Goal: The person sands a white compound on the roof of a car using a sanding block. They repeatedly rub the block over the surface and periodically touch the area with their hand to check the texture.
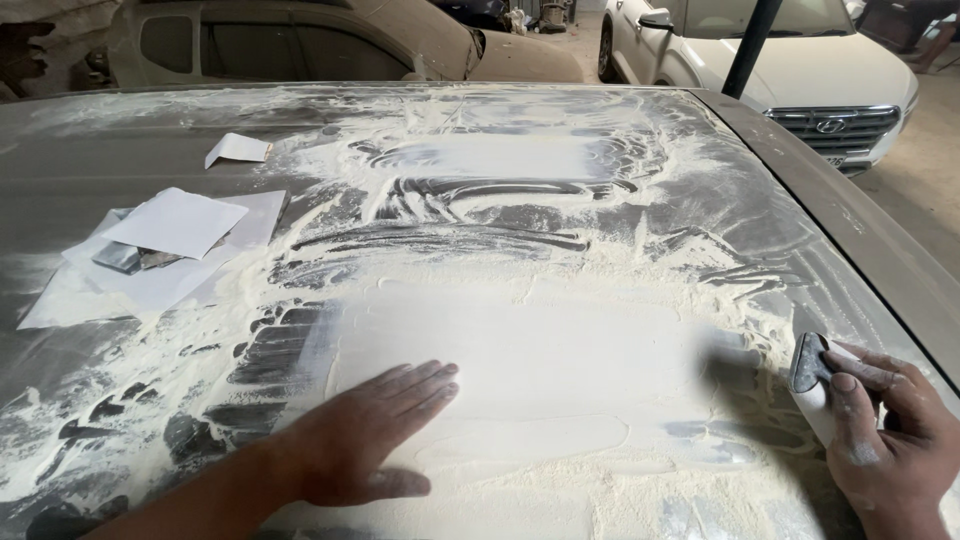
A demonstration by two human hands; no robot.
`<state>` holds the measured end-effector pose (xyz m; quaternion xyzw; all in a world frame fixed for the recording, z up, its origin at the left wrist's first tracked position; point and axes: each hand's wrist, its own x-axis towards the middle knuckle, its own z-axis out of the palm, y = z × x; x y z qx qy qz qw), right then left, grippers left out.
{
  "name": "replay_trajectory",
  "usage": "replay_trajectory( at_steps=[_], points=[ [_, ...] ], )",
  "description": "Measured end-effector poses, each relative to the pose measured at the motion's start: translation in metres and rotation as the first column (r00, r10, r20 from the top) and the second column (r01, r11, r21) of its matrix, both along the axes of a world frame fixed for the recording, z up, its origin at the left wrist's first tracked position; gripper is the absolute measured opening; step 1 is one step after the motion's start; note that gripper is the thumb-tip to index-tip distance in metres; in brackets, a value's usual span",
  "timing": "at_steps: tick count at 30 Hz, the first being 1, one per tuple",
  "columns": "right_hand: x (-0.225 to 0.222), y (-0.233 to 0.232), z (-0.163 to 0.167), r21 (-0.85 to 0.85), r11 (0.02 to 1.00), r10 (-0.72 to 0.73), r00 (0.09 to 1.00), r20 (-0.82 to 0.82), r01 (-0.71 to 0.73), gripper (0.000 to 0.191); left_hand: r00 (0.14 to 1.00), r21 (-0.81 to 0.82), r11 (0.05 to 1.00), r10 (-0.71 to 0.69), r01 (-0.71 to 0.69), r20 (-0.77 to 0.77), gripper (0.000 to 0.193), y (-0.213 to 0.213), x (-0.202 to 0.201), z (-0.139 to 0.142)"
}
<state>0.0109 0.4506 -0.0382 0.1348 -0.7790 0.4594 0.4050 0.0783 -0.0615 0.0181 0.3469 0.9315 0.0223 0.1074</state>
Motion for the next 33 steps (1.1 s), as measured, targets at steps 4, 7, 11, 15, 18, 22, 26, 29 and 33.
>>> replay_trajectory(
  at_steps=[4, 7, 11, 15, 18, 22, 26, 29, 33],
  points=[
    [0.0, 0.004, -0.001, 0.073, 0.997, -0.03, 1.0, 0.002, 0.03, 0.012, 0.972, 0.021, 0.973, 0.232, -0.232, -0.034, 0.094, -0.049, 0.013, -0.006],
    [-0.001, 0.006, -0.004, 0.092, 0.993, -0.075, 0.996, 0.052, 0.07, 0.015, 0.874, 0.049, 0.883, 0.469, -0.467, -0.126, 0.095, -0.075, 0.004, -0.01],
    [-0.008, 0.005, -0.014, -0.05, 0.993, -0.101, 0.985, 0.142, 0.109, 0.017, 0.623, 0.04, 0.638, 0.761, -0.769, -0.18, 0.097, -0.059, -0.021, -0.013],
    [-0.021, 0.006, -0.025, -0.073, 0.997, -0.003, 0.997, 0.078, 0.009, 0.018, 0.568, 0.051, 0.571, 0.821, -0.819, -0.063, 0.098, 0.014, -0.039, -0.007],
    [-0.027, 0.01, -0.031, -0.025, 1.0, 0.012, 0.999, 0.051, -0.011, 0.016, 0.678, 0.068, 0.677, 0.735, -0.733, -0.018, 0.1, 0.075, -0.05, 0.004],
    [-0.022, 0.011, -0.031, 0.009, 0.999, 0.052, 0.999, -0.011, -0.052, 0.014, 0.812, 0.062, 0.81, 0.583, -0.583, 0.007, 0.099, 0.147, -0.068, 0.006],
    [-0.013, 0.002, -0.019, 0.071, 0.997, 0.005, 1.0, 0.021, -0.006, 0.013, 0.905, 0.142, 0.903, 0.418, -0.405, -0.08, 0.101, 0.205, -0.082, -0.01],
    [-0.006, -0.01, -0.002, 0.128, 0.991, -0.041, 0.995, 0.094, 0.029, 0.02, 0.946, 0.218, 0.944, 0.283, -0.246, -0.161, 0.107, 0.227, -0.088, -0.022],
    [0.003, -0.036, 0.019, 0.186, 0.982, -0.044, 0.944, 0.326, -0.018, 0.061, 0.986, 0.487, 0.867, 0.153, -0.105, -0.06, 0.117, 0.225, -0.078, -0.029]
  ],
)
